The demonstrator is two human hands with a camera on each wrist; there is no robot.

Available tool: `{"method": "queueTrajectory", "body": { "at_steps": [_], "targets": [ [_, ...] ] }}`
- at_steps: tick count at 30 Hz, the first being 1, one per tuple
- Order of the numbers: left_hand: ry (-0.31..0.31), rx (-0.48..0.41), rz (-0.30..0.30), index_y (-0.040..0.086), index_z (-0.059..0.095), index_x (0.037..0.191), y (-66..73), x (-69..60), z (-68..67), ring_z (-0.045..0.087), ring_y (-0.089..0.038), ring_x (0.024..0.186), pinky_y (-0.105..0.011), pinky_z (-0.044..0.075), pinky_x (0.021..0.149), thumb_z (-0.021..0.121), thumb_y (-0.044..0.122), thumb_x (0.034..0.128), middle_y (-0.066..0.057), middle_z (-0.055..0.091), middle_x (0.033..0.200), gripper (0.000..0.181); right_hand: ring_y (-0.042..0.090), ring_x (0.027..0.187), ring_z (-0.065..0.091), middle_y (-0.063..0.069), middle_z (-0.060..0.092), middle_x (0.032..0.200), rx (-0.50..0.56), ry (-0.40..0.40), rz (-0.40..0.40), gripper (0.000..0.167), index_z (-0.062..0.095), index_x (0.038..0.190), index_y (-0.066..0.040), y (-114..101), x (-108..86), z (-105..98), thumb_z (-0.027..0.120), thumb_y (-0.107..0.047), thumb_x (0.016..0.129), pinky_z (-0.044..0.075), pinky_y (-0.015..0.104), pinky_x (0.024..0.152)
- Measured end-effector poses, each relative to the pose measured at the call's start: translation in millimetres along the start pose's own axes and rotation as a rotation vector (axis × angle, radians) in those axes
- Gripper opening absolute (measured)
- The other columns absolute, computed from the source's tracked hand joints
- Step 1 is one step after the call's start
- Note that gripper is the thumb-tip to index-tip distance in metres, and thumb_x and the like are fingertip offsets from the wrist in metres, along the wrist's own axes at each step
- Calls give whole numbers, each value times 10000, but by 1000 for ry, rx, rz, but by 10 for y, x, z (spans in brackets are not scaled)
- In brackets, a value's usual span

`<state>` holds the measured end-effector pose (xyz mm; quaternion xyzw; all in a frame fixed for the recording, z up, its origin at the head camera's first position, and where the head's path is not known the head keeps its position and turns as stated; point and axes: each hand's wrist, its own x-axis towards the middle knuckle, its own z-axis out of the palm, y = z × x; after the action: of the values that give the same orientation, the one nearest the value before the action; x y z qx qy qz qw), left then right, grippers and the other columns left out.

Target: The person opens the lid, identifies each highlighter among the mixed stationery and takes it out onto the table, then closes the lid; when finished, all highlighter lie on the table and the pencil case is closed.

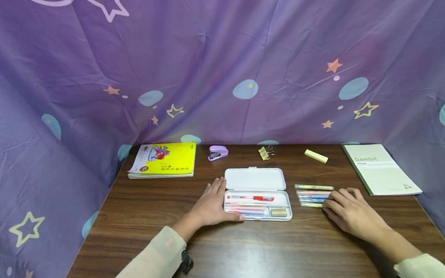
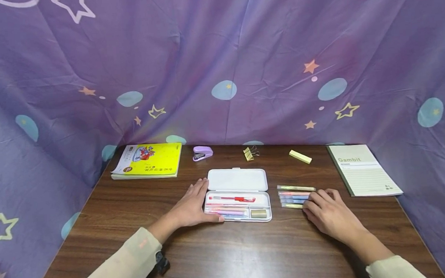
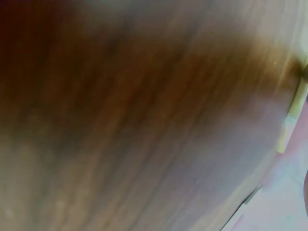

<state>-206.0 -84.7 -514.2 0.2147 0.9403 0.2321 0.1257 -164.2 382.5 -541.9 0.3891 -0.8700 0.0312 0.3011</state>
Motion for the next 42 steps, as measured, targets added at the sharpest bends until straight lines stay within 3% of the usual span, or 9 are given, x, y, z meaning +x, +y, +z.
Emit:
{"method": "queueTrajectory", "body": {
  "at_steps": [6, 13, 18, 21, 27, 34, 42],
  "targets": [
    [1, -1, 2, -2, 133, 1764, -9, -2, 5, 118, -361, 1748, -503, 115, 1441, 805, 812, 821, -216, 141, 1857, 1415, 305, 913, 630, 40, 678, 971, 12, -8, 22, 536, 752, 982, -109, -27, 75, -36, 398, -458, 1180, 472, 614, 844],
    [6, 5, 6, 6, 129, 1767, -17, 16, 13, 110, -357, 1750, -501, 112, 1441, 801, 821, 819, -214, 138, 1858, 1420, 279, 897, 608, 51, 675, 998, 53, -17, 65, 500, 789, 1067, -85, -127, 360, -17, 472, -465, 1136, 471, 600, 845],
    [8, -1, 10, 17, 131, 1770, -20, 22, 22, 105, -351, 1751, -497, 111, 1441, 797, 830, 814, -210, 134, 1859, 1420, 264, 998, 637, 65, 710, 1119, 126, -82, 80, 268, 807, 1152, -90, -311, 633, 65, 751, -305, 1002, 507, 520, 797],
    [0, -3, 1, 19, 126, 1771, -17, 2, 12, 98, -347, 1752, -496, 100, 1441, 802, 819, 819, -206, 129, 1861, 1416, 244, 1023, 653, 51, 718, 1133, 162, -105, 57, 272, 803, 1144, -101, -468, 801, 167, 861, -229, 912, 553, 496, 789],
    [2, 8, 6, 17, 128, 1770, -31, 4, 17, 104, -348, 1751, -498, 106, 1440, 796, 822, 823, -210, 133, 1859, 1412, 186, 998, 648, -17, 706, 1073, 199, -117, 5, 264, 805, 1140, -142, -728, 1048, 333, 879, -256, 914, 622, 501, 848],
    [-1, 13, 3, 20, 132, 1770, -21, 14, 18, 104, -342, 1751, -496, 111, 1439, 795, 827, 820, -211, 137, 1858, 1412, 168, 966, 626, -43, 681, 1045, 228, -95, -72, 179, 794, 1051, -178, -928, 1237, 418, 886, -240, 910, 526, 385, 774],
    [-2, 12, 2, 13, 125, 1769, -24, 14, 15, 103, -351, 1751, -497, 108, 1440, 784, 831, 826, -208, 135, 1860, 1412, 160, 927, 579, -54, 658, 999, 192, -115, -77, 122, 811, 1004, -197, -1039, 1390, 453, 888, -258, 931, 493, 358, 756]
  ]
}}
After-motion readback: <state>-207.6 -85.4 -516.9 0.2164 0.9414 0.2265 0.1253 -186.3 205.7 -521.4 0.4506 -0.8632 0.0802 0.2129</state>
